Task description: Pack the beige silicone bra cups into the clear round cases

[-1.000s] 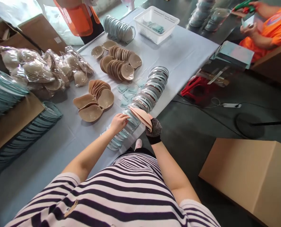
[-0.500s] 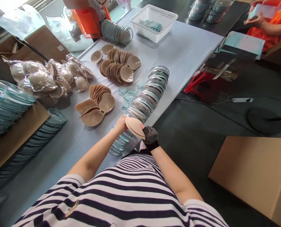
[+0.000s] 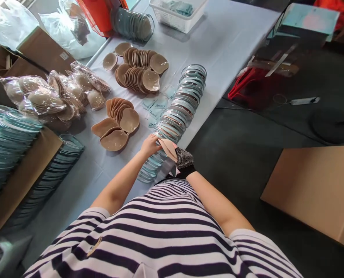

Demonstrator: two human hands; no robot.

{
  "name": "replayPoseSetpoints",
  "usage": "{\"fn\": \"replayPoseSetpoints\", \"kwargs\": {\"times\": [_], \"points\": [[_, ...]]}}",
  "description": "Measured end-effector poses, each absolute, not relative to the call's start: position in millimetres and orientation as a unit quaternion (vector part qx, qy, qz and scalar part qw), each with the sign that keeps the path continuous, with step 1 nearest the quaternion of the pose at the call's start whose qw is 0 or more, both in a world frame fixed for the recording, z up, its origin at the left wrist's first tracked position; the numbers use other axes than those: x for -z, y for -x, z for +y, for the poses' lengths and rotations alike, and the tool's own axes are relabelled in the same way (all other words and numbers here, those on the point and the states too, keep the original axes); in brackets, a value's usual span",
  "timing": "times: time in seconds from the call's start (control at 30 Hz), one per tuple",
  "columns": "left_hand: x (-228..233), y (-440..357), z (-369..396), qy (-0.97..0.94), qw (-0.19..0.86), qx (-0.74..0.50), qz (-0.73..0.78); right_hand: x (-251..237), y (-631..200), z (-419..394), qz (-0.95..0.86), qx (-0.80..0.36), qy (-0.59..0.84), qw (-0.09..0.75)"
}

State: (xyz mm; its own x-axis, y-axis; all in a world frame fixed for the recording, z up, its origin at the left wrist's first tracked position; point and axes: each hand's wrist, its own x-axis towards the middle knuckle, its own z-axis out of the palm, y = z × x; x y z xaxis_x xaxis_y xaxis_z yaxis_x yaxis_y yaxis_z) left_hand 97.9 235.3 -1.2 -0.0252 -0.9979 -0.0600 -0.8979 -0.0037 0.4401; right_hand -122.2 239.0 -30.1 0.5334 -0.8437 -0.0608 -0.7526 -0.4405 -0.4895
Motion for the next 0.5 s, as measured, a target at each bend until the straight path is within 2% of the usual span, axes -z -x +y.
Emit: {"fn": "replayPoseSetpoints", "kwargs": {"times": [0.27,0.5], "points": [[1.9,-101.1,248.3,-0.723,0.202,0.175,-0.637,17.8,121.0,243.4,0.487,0.061,0.828,0.270],[4.7,-105.0,247.9,-0.708,0.230,0.146,-0.652,5.7,87.7,202.2,0.459,0.056,0.818,0.341]]}}
